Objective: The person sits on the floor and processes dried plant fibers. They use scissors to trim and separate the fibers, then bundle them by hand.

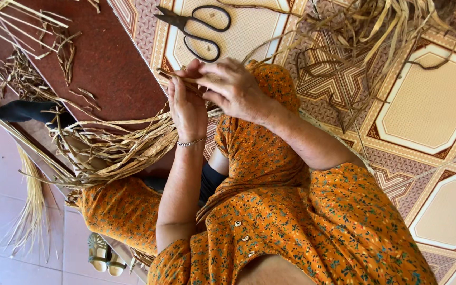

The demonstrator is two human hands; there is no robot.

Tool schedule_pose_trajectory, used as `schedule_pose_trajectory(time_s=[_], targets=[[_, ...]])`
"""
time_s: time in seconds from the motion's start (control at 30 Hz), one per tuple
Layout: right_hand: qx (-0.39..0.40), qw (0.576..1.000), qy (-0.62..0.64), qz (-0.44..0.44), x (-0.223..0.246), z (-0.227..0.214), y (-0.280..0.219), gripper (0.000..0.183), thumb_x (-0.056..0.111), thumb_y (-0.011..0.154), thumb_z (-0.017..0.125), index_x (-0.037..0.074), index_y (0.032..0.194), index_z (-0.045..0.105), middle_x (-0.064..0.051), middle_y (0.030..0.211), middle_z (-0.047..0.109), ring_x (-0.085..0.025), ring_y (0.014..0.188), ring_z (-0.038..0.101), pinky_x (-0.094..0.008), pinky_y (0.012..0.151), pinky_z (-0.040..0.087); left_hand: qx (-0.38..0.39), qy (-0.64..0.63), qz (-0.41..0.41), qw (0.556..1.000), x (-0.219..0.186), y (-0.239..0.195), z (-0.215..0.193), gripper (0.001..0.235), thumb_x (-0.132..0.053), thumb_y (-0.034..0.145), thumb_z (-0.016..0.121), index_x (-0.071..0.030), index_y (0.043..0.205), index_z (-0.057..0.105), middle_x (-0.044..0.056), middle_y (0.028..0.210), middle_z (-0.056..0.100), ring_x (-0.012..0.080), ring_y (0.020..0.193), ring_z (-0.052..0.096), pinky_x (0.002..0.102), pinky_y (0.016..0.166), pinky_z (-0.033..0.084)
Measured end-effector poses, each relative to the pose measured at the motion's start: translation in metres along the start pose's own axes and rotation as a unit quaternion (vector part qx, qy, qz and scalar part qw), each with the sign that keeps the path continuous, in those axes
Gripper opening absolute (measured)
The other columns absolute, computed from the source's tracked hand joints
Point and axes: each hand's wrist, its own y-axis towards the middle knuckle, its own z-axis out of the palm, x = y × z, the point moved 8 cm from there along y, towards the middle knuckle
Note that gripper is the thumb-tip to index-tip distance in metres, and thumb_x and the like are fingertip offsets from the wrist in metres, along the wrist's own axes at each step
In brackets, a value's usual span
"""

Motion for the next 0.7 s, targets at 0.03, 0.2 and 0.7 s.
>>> schedule_pose_trajectory(time_s=[0.03, 0.2, 0.7], targets=[[-0.013, 1.000, -0.018, 0.020, -0.013, -0.009, -0.003, 0.018, 0.019, 0.100, 0.085, 0.013, 0.112, 0.073, 0.000, 0.130, 0.061, -0.018, 0.121, 0.059, -0.038, 0.107, 0.051, -0.013, 0.001, 0.002, 1.000, -0.001, 0.002, -0.002, 0.021, -0.025, 0.113, 0.046, -0.008, 0.116, 0.059, 0.016, 0.122, 0.071, 0.0300, 0.122, 0.066, 0.050, 0.113, 0.050], [-0.222, 0.932, -0.276, 0.073, -0.103, -0.098, -0.029, 0.041, 0.032, 0.091, 0.093, 0.010, 0.107, 0.063, -0.011, 0.101, 0.065, -0.028, 0.100, 0.059, -0.046, 0.090, 0.046, 0.014, -0.038, 0.047, 0.998, -0.012, 0.004, 0.001, 0.019, -0.025, 0.114, 0.050, -0.009, 0.118, 0.060, 0.007, 0.090, 0.066, 0.0225, 0.089, 0.065, 0.048, 0.099, 0.056], [-0.202, 0.887, 0.308, 0.278, -0.170, -0.140, -0.087, 0.023, 0.015, 0.115, 0.060, 0.008, 0.136, 0.068, -0.004, 0.087, 0.068, -0.007, 0.066, 0.061, -0.022, 0.053, 0.051, -0.081, 0.131, 0.139, 0.978, -0.098, 0.009, -0.029, 0.016, -0.025, 0.107, 0.063, -0.015, 0.120, 0.066, -0.007, 0.064, 0.043, 0.0057, 0.054, 0.034, 0.026, 0.050, 0.031]])
